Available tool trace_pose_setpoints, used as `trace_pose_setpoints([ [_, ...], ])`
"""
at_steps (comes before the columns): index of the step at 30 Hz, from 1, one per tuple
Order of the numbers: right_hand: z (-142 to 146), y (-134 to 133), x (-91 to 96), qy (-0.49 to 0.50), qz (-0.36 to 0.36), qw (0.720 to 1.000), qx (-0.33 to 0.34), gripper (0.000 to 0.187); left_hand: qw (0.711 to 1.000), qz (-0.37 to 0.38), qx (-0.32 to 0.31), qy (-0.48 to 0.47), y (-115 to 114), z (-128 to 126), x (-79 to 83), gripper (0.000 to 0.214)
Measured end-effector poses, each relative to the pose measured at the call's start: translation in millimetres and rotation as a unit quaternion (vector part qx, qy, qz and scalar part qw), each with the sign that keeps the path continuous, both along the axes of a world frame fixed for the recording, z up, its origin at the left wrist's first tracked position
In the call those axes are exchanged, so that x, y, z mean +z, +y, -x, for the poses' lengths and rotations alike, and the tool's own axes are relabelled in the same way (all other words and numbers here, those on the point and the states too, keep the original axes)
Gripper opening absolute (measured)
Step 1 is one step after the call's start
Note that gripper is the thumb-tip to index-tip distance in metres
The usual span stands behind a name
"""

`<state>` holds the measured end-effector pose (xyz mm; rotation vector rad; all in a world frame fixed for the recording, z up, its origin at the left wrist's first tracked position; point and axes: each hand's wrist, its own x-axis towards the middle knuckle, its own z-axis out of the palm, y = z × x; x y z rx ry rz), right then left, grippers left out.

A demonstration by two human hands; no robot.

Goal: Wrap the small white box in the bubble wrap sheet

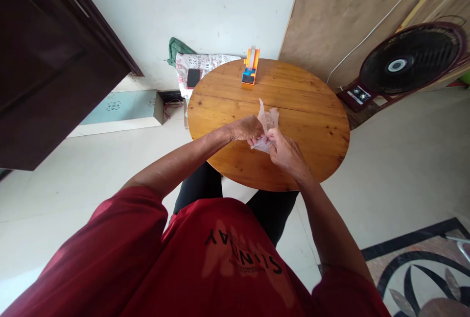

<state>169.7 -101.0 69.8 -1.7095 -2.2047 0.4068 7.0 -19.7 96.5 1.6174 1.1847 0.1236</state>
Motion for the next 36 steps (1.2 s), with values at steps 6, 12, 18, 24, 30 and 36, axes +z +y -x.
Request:
trace_pose_setpoints([
  [6,-2,-1,1.2,0.007,0.003,1.0,0.0,0.036,0.95,-0.294,-0.105,-0.017,-20,13,-37.5,0.023],
  [12,-13,2,-5.3,0.135,0.001,0.991,0.016,0.034,0.888,-0.435,-0.151,-0.009,-27,17,-65.9,0.028],
  [18,-27,13,-14.5,0.164,0.003,0.986,-0.01,0.04,0.834,-0.52,-0.185,-0.027,-26,15,-70.3,0.023],
  [24,-37,21,-15.0,0.055,0.069,0.996,-0.031,0.057,0.821,-0.536,-0.194,-0.011,-27,16,-68.8,0.016],
  [30,-41,14,-5.8,0.026,0.099,0.992,-0.078,0.044,0.817,-0.543,-0.192,-0.017,-24,16,-70.6,0.016],
  [36,-42,11,-12.5,-0.005,0.083,0.99,-0.115,0.032,0.82,-0.538,-0.193,-0.016,-24,16,-71.2,0.021],
])
